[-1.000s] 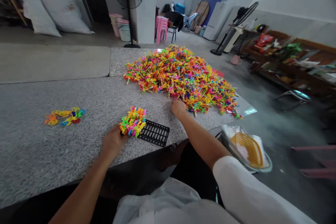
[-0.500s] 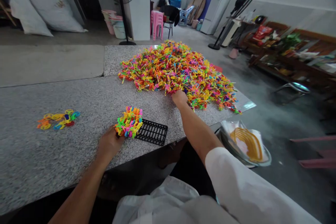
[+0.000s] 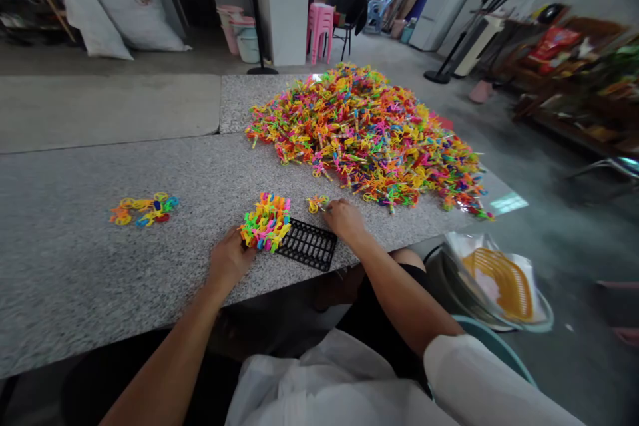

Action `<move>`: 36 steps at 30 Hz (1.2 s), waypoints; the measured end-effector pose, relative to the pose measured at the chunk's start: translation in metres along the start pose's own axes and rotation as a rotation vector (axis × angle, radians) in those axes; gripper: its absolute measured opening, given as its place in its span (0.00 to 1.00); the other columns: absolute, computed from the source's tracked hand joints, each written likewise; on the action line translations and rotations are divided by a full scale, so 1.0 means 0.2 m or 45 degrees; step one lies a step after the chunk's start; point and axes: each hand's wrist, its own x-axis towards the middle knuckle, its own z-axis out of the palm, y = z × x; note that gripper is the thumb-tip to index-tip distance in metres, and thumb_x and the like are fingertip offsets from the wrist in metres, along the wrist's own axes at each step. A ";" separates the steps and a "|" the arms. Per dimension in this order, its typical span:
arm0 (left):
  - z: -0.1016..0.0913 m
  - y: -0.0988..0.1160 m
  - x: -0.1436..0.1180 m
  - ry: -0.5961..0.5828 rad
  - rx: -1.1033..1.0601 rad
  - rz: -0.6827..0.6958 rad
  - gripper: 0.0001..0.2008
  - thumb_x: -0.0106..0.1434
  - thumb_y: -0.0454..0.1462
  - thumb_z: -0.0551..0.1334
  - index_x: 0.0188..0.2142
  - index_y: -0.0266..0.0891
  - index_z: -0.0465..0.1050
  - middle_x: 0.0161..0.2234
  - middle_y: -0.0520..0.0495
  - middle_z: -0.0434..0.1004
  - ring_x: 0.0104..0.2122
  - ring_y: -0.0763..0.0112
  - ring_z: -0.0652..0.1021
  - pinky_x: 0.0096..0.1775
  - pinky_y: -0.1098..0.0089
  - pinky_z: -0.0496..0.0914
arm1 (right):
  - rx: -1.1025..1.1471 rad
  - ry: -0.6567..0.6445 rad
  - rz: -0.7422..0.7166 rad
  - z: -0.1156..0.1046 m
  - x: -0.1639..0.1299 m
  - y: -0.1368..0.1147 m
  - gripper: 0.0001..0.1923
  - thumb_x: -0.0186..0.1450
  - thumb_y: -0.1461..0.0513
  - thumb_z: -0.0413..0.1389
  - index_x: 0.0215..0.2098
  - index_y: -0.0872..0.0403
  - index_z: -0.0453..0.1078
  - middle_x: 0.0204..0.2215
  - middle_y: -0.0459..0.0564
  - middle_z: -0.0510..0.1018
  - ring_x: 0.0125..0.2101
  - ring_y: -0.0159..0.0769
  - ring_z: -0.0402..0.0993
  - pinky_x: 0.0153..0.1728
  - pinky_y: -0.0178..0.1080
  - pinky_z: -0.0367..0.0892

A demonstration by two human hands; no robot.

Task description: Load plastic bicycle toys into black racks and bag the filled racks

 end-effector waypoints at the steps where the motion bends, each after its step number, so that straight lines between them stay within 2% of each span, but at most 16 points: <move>1: 0.00 0.00 0.00 -0.003 -0.007 0.005 0.06 0.63 0.41 0.64 0.38 0.43 0.77 0.38 0.44 0.79 0.38 0.57 0.81 0.40 0.63 0.74 | 0.006 -0.002 -0.011 -0.01 0.02 0.00 0.14 0.77 0.57 0.57 0.53 0.54 0.82 0.53 0.61 0.85 0.51 0.45 0.84 0.51 0.38 0.73; 4: 0.00 0.00 0.00 -0.012 -0.037 0.029 0.05 0.63 0.40 0.63 0.37 0.42 0.76 0.37 0.45 0.78 0.37 0.59 0.80 0.40 0.63 0.74 | 0.163 0.002 0.020 -0.02 0.06 -0.03 0.10 0.75 0.60 0.58 0.48 0.55 0.82 0.48 0.59 0.87 0.50 0.44 0.84 0.50 0.37 0.73; 6: -0.01 0.01 0.00 -0.015 -0.034 0.026 0.05 0.62 0.39 0.63 0.37 0.42 0.76 0.37 0.45 0.78 0.37 0.59 0.80 0.40 0.63 0.74 | 0.446 -0.034 0.052 -0.01 0.06 -0.08 0.10 0.75 0.60 0.59 0.48 0.56 0.80 0.43 0.56 0.88 0.45 0.42 0.85 0.44 0.35 0.74; 9: 0.00 0.01 0.00 -0.015 -0.010 -0.006 0.06 0.62 0.38 0.62 0.38 0.42 0.77 0.39 0.44 0.79 0.39 0.57 0.81 0.42 0.62 0.75 | 0.953 -0.255 -0.006 0.02 0.03 -0.17 0.10 0.76 0.60 0.56 0.48 0.57 0.77 0.36 0.51 0.87 0.32 0.36 0.83 0.32 0.32 0.73; 12: 0.00 0.01 0.01 -0.013 -0.001 -0.033 0.08 0.62 0.38 0.61 0.40 0.43 0.78 0.42 0.43 0.81 0.42 0.55 0.82 0.45 0.60 0.77 | 1.177 -0.395 -0.123 0.05 0.00 -0.24 0.06 0.73 0.63 0.58 0.46 0.55 0.76 0.36 0.48 0.86 0.28 0.32 0.80 0.27 0.30 0.69; 16: 0.00 0.01 0.01 -0.022 -0.002 -0.024 0.10 0.62 0.38 0.62 0.42 0.42 0.78 0.44 0.42 0.82 0.44 0.54 0.83 0.47 0.60 0.77 | 1.015 -0.320 -0.282 0.06 0.00 -0.29 0.07 0.69 0.65 0.59 0.44 0.55 0.78 0.36 0.46 0.85 0.31 0.32 0.79 0.33 0.30 0.68; 21: 0.00 0.01 0.00 -0.002 -0.006 -0.025 0.09 0.61 0.37 0.62 0.40 0.42 0.78 0.43 0.42 0.82 0.44 0.54 0.83 0.47 0.61 0.77 | 0.677 -0.143 -0.372 0.07 0.01 -0.30 0.09 0.71 0.63 0.60 0.48 0.56 0.79 0.42 0.52 0.86 0.39 0.37 0.79 0.42 0.33 0.67; 30: -0.01 0.02 0.00 -0.026 0.006 -0.037 0.09 0.61 0.39 0.62 0.40 0.42 0.78 0.45 0.42 0.83 0.45 0.53 0.83 0.47 0.60 0.77 | 0.724 -0.224 -0.532 0.07 0.04 -0.26 0.09 0.70 0.65 0.59 0.48 0.57 0.78 0.41 0.47 0.85 0.39 0.35 0.77 0.41 0.32 0.66; 36: -0.01 0.03 0.00 -0.022 0.016 -0.032 0.08 0.61 0.38 0.62 0.40 0.42 0.77 0.45 0.42 0.83 0.45 0.52 0.83 0.47 0.59 0.77 | 0.519 -0.219 -0.580 0.03 0.03 -0.27 0.13 0.71 0.64 0.61 0.53 0.57 0.78 0.46 0.54 0.87 0.45 0.40 0.81 0.44 0.34 0.67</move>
